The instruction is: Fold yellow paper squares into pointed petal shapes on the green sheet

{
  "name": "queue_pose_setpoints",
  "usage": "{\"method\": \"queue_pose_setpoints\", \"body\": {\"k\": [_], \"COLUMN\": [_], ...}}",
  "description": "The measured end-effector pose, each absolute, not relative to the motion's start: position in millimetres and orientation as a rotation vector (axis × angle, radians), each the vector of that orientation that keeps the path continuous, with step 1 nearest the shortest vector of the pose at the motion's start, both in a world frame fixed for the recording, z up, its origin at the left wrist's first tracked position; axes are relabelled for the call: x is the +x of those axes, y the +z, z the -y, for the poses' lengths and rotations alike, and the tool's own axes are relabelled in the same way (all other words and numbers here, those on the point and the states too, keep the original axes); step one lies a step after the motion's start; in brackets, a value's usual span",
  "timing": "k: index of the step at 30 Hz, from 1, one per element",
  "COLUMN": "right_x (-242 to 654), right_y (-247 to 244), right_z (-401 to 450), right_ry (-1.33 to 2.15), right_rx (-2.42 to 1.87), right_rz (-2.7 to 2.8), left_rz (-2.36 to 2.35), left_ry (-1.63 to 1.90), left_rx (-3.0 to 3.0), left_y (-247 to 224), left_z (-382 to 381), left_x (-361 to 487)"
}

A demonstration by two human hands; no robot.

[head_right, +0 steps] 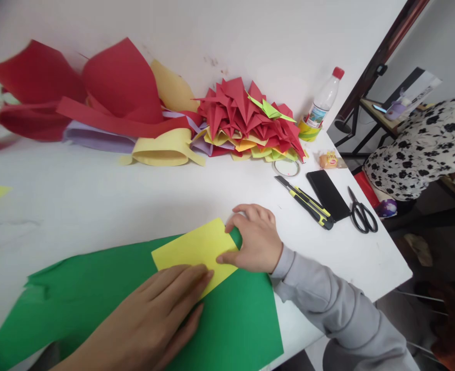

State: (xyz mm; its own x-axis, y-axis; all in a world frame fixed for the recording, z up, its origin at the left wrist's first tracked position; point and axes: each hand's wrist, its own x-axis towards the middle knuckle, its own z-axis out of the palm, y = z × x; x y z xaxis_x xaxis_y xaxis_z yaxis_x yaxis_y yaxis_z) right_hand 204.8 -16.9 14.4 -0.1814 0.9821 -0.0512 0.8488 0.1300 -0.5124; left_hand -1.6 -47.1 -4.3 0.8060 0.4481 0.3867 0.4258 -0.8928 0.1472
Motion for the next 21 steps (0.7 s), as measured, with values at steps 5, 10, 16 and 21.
{"method": "queue_pose_setpoints", "body": {"k": [5,10,16,21], "right_x": [205,205,206,206], "right_y": [13,13,11,11], "right_z": [17,17,17,17], "right_ry": [0.636,0.629,0.607,0.594], "right_rx": [-1.775,-1.776,-1.766,-1.753], "right_rz": [2.113,2.113,2.119,2.12], "left_rz": [-0.669,-0.647,-0.616,-0.586], "left_ry": [0.71,0.735,0.72,0.701], "left_rx": [2.921,2.927,3.041,3.092], "left_y": [-6,-12,-18,-19], "left_z": [48,52,58,59], "left_x": [-3,-5,-10,-16]}}
